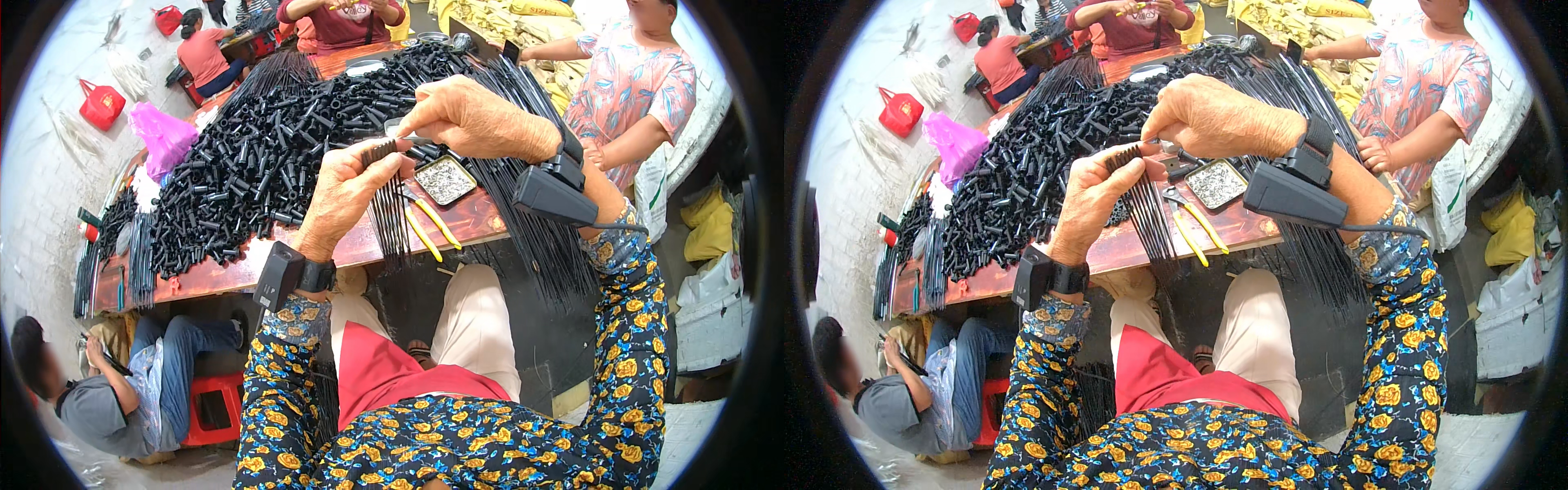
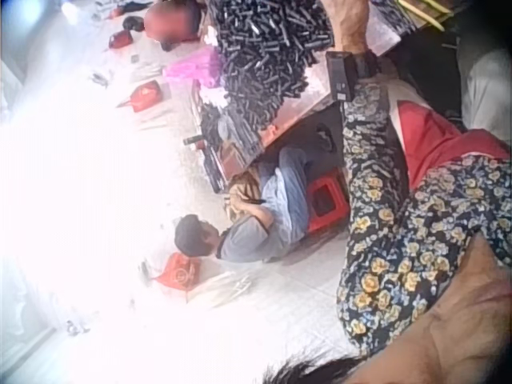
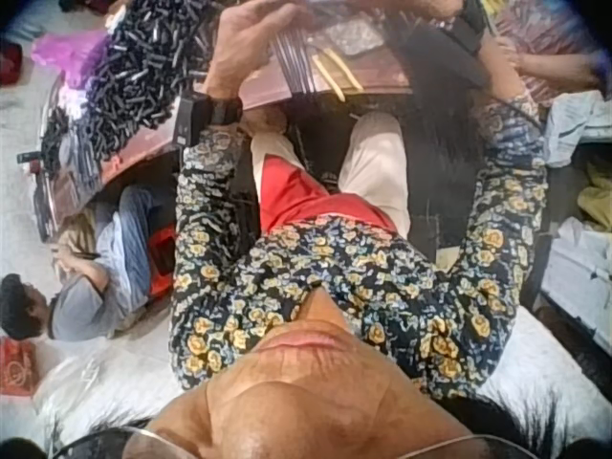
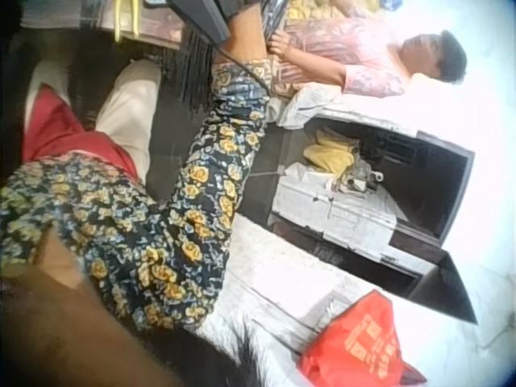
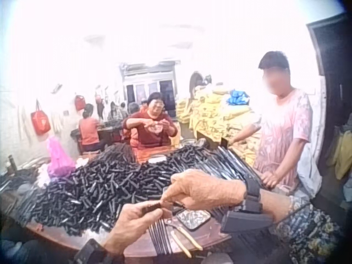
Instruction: Manually bundle and secure black plastic umbrella ribs using a metal fastening tool.
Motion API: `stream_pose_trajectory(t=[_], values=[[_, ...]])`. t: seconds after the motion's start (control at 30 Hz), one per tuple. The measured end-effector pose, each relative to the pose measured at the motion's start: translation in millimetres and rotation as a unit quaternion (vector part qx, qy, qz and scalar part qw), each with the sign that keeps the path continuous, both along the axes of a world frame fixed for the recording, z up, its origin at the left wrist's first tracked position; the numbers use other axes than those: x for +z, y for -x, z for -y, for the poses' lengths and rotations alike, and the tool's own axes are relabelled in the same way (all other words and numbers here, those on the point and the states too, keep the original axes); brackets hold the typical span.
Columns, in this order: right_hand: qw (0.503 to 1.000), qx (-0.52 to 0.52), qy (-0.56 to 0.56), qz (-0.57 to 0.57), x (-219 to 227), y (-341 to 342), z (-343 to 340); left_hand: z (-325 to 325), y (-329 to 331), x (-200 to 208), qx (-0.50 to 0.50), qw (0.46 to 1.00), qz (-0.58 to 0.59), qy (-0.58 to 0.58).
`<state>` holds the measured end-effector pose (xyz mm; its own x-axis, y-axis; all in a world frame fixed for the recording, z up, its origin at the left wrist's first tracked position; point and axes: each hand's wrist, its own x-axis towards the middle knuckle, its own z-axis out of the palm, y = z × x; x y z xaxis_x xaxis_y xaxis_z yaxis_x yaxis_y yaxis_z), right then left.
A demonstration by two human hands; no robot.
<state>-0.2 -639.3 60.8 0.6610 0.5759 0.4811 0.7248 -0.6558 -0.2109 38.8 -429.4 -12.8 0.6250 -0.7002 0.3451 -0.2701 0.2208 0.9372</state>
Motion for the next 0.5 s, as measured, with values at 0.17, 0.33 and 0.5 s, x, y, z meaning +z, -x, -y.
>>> stream_pose_trajectory(t=[0.17, 0.33, 0.5], values=[[0.994, 0.006, -0.052, -0.095, -4.0, 1.8, 2.1, -1.4, -2.7, -4.0, -0.006, 1.000, 0.013, -0.003], [0.999, 0.005, -0.021, -0.045, 6.3, 8.7, -1.8, 0.0, -7.4, -5.4, -0.008, 0.999, 0.035, -0.016], [0.999, 0.028, -0.016, -0.033, -0.6, 0.3, 5.7, -0.1, -12.2, -1.2, 0.004, 0.994, 0.088, -0.059]])
